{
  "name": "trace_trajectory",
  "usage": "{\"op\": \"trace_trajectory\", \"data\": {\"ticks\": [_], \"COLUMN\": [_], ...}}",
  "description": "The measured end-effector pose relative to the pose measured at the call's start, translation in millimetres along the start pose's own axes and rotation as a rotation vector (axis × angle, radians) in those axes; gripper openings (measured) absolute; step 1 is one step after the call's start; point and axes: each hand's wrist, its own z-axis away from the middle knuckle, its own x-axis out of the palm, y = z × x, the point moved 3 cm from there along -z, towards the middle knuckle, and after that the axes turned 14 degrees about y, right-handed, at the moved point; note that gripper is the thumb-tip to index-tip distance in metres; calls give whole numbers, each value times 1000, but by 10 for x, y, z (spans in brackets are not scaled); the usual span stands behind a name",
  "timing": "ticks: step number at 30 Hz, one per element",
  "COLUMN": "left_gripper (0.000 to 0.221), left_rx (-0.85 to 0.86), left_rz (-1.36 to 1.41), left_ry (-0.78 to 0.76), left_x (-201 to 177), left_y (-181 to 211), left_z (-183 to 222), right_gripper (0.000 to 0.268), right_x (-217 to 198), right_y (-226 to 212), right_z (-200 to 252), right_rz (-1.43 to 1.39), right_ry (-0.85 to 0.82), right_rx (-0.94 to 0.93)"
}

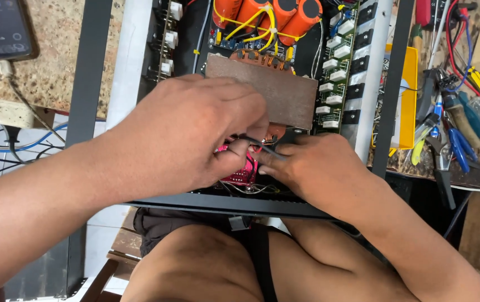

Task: Soldering wires to a transformer and circuit board inside an audio amplifier chassis, including trimming wires with pliers.

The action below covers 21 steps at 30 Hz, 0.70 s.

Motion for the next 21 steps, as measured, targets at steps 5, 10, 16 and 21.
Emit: {"op": "trace_trajectory", "data": {"ticks": [5,10,16,21], "left_gripper": [27,16,16,14], "left_rx": [107,241,273,260], "left_rz": [-229,-502,-697,-765], "left_ry": [-22,19,28,78], "left_x": [128,304,429,508], "left_y": [27,148,192,192], "left_z": [41,55,43,29], "right_gripper": [26,39,31,40], "right_x": [-20,44,89,141], "right_y": [2,30,51,61], "right_z": [-45,-3,40,63], "right_rz": [-126,-197,-160,-152], "right_ry": [-19,-95,34,-39], "right_rx": [47,144,93,126]}}
